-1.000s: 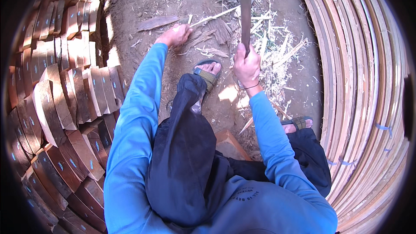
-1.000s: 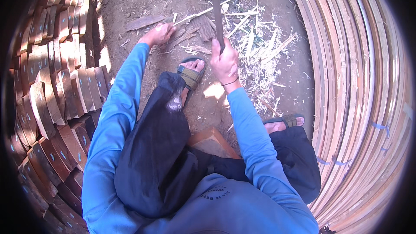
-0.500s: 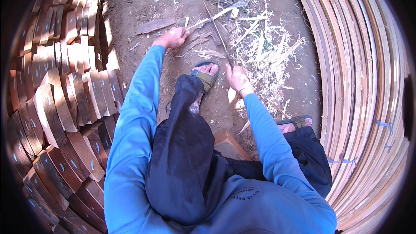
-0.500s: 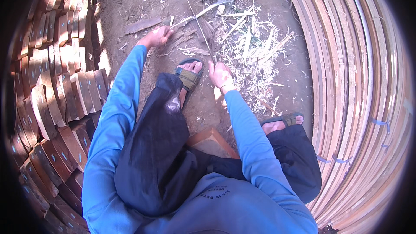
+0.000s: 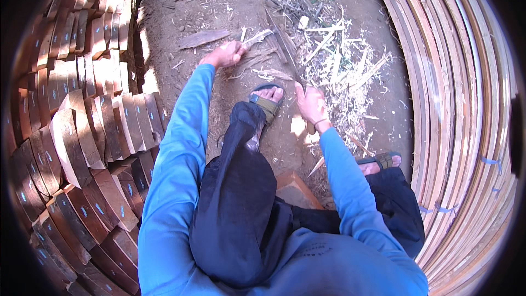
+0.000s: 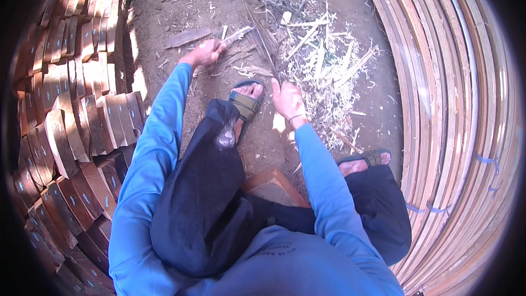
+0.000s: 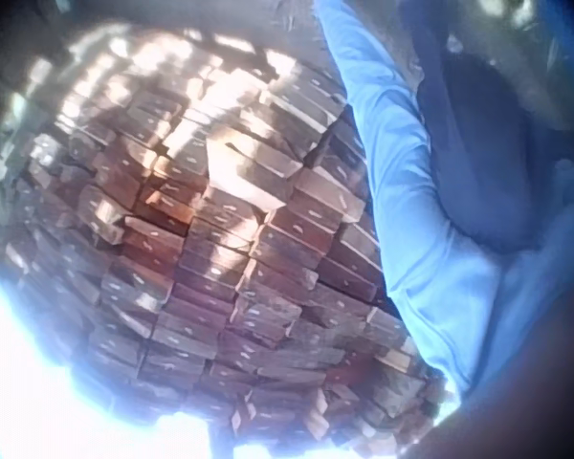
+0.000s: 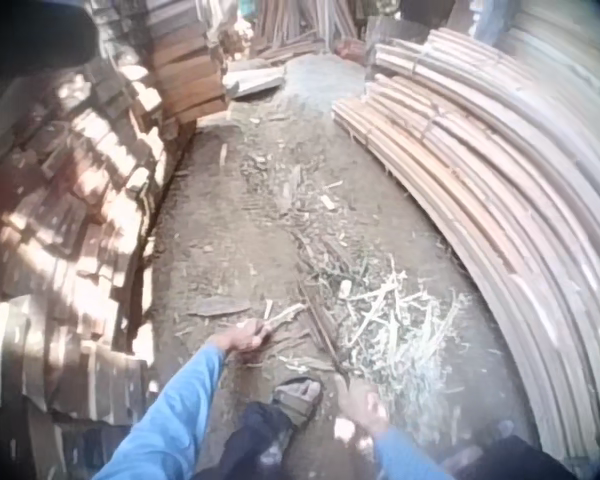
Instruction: The person shaves thin strips of wood from a small piece using a long knife while sitting on the ground.
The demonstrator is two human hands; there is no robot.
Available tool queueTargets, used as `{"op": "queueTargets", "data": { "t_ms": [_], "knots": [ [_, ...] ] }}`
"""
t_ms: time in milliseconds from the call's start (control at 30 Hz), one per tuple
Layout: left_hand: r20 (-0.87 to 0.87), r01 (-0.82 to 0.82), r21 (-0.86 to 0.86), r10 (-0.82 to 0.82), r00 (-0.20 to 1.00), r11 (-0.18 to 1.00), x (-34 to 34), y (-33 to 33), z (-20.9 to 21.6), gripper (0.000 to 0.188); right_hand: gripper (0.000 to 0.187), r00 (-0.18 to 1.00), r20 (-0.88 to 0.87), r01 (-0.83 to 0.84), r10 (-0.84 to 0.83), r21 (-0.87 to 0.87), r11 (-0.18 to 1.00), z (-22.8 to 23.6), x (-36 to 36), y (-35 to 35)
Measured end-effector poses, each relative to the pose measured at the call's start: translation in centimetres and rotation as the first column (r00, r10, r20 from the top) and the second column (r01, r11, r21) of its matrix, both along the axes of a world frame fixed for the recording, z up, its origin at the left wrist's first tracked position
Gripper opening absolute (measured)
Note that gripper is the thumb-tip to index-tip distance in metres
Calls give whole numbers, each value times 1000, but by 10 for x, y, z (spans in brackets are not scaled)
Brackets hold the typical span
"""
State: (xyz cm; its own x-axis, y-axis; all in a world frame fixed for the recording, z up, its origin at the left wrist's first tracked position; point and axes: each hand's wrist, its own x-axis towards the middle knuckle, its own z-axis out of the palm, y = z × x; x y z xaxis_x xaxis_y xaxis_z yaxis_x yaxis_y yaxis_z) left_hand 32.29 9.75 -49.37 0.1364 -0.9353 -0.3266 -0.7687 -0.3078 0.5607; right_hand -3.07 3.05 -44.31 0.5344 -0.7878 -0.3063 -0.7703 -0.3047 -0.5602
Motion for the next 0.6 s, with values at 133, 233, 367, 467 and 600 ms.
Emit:
{"op": "queueTargets", "data": {
  "t_ms": [133,233,367,467,600],
  "knots": [
    [-130,5,221,25,991,975,-6,-8,9,45,39,935,334,89,-120,108,990,104,28,-30],
    [-90,-92,261,119,989,961,-15,-13,10,45,28,850,478,158,-221,169,973,107,28,-23],
    [-170,58,188,-26,985,981,0,-1,0,45,33,925,329,124,-188,205,971,58,11,19],
    [-247,-222,88,238,939,971,-20,-4,43,34,41,964,187,140,-191,255,957,27,-24,49],
    [-168,-325,174,353,920,930,-35,18,97,36,47,925,179,238,-336,418,877,33,-51,60]
  ]
}}
